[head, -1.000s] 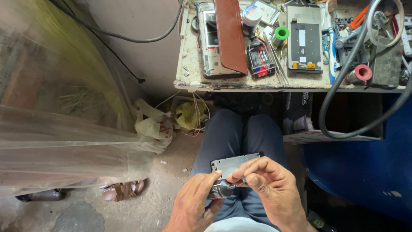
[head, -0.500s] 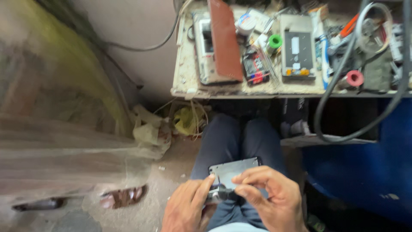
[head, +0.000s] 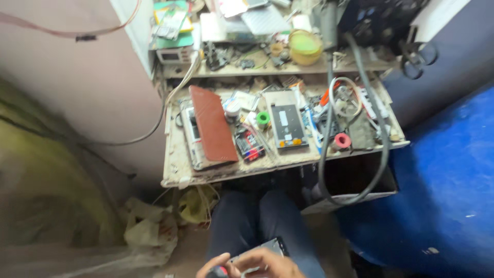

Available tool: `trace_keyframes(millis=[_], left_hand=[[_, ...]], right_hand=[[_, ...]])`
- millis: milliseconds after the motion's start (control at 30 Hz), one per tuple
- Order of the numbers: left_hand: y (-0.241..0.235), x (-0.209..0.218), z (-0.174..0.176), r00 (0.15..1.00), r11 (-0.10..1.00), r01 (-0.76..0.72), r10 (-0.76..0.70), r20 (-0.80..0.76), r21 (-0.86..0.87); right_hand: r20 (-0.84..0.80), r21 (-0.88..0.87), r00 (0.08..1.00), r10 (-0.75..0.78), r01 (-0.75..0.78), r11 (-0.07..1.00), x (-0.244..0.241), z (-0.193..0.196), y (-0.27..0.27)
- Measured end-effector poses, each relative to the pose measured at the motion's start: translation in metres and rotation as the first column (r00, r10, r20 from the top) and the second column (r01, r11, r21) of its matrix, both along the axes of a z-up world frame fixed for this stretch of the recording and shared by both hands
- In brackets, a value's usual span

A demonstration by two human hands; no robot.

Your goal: The person applies adhesive to the back of a smartphone chassis, spreads it with a plastic tool, and compares the chassis to a separate back cover. They then apply tape to the chassis and attach the back cover, pressing the edges to secure it.

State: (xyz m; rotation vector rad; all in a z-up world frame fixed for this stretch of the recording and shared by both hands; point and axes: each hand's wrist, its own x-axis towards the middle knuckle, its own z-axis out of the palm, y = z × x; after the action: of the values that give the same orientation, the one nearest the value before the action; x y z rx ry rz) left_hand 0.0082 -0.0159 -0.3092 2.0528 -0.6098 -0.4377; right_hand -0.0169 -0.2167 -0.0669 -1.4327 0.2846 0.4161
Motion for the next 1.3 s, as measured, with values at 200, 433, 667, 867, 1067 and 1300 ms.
trace_keyframes(millis=[200, 433, 667, 867, 1067, 1300], left_hand=[[-0.054, 0.047, 0.034, 0.86, 0.972, 0.179, -0.23, -0.455, -0.154], [-0.061, 0.056, 0.051, 0.892, 0.876, -0.046, -0.181, -0.414, -0.481], [-0.029, 0.044, -0.03, 0.592, 0.898, -0.366, 0.427, 0.683, -0.245], [-0.025, 0.03, 0.003, 0.757, 0.949, -0.315, 0.272, 0.594, -0.034], [-0.026, 0.021, 0.145, 0.979, 0.987, -0.148, 0.138, 0.15, 0.057], [-0.058, 0.042, 0.196, 0.983, 0.957, 0.145, -0.169, 0.075, 0.253]], right_hand=[[0.25, 0.027, 0.964, 0.094, -0.104, 0.994, 0.012, -0.029, -0.009], [0.778, -0.072, 0.62, 0.103, -0.076, 0.995, 0.024, 0.03, -0.091], [0.736, -0.626, 0.671, -0.093, 0.726, 0.285, 0.086, 0.122, -0.187], [0.731, -0.682, 0.682, 0.019, 0.73, 0.029, 0.123, 0.118, -0.207], [0.647, -0.655, 0.666, 0.373, 0.735, -0.176, 0.156, 0.1, -0.218], [0.754, -0.604, 0.546, 0.365, 0.795, 0.059, 0.069, 0.078, -0.199]])
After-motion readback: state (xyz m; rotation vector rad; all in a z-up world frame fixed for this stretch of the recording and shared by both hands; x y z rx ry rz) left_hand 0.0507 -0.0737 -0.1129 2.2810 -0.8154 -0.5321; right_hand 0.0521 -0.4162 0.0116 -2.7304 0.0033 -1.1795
